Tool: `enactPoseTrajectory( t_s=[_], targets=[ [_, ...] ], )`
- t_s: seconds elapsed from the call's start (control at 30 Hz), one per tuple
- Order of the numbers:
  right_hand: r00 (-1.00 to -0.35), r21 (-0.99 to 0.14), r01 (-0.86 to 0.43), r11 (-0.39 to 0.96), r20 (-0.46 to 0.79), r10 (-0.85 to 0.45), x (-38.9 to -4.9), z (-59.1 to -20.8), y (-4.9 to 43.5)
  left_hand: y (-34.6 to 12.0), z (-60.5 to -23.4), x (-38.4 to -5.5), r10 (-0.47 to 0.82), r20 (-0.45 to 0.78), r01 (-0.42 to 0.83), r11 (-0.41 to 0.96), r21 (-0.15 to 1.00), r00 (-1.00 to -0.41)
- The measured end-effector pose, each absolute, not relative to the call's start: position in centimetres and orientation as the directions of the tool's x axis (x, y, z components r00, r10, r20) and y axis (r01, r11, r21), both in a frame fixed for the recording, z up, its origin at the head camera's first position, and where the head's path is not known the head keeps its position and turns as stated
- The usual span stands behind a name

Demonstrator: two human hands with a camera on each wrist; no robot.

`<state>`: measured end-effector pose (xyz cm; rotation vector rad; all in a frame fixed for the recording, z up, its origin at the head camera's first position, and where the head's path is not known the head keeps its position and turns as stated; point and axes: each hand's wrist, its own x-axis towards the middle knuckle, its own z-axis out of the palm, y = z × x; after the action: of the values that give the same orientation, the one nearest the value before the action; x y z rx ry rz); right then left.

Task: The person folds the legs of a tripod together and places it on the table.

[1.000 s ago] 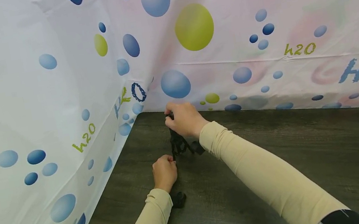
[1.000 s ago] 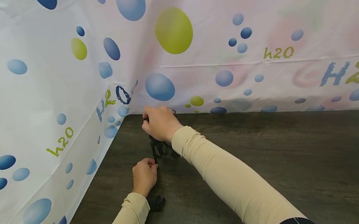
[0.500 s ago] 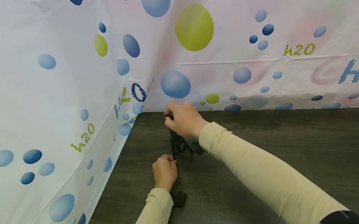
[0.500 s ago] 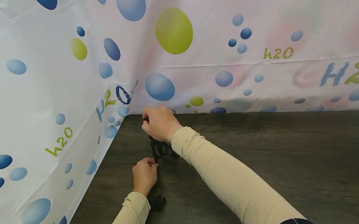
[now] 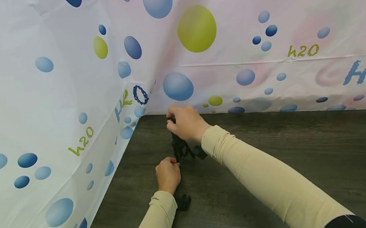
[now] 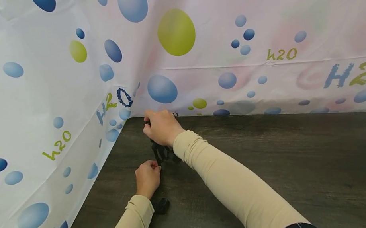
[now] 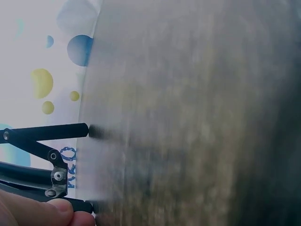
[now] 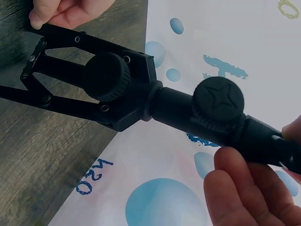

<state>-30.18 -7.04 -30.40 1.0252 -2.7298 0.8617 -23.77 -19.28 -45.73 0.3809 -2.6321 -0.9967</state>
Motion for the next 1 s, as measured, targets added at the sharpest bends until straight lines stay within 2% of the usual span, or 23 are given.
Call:
enactPoseTrajectory(
  t_s=[0.73,1.0],
  targets=[
    [-0.777,-0.475,-0.622,0.622,0.282,-0.562,-30.07,-30.27,-7.11,-19.00,-45.12,-23.85,-0.366,0.156,-0.168,0.711,0.683,-0.917],
    [-0.804,-0.534,-0.583,0.612,0.273,-0.528,-29.62,-30.54,-6.98,-19.06,-44.82,-23.73,-0.335,0.170,-0.143,0.732,0.666,-0.927]
  ],
)
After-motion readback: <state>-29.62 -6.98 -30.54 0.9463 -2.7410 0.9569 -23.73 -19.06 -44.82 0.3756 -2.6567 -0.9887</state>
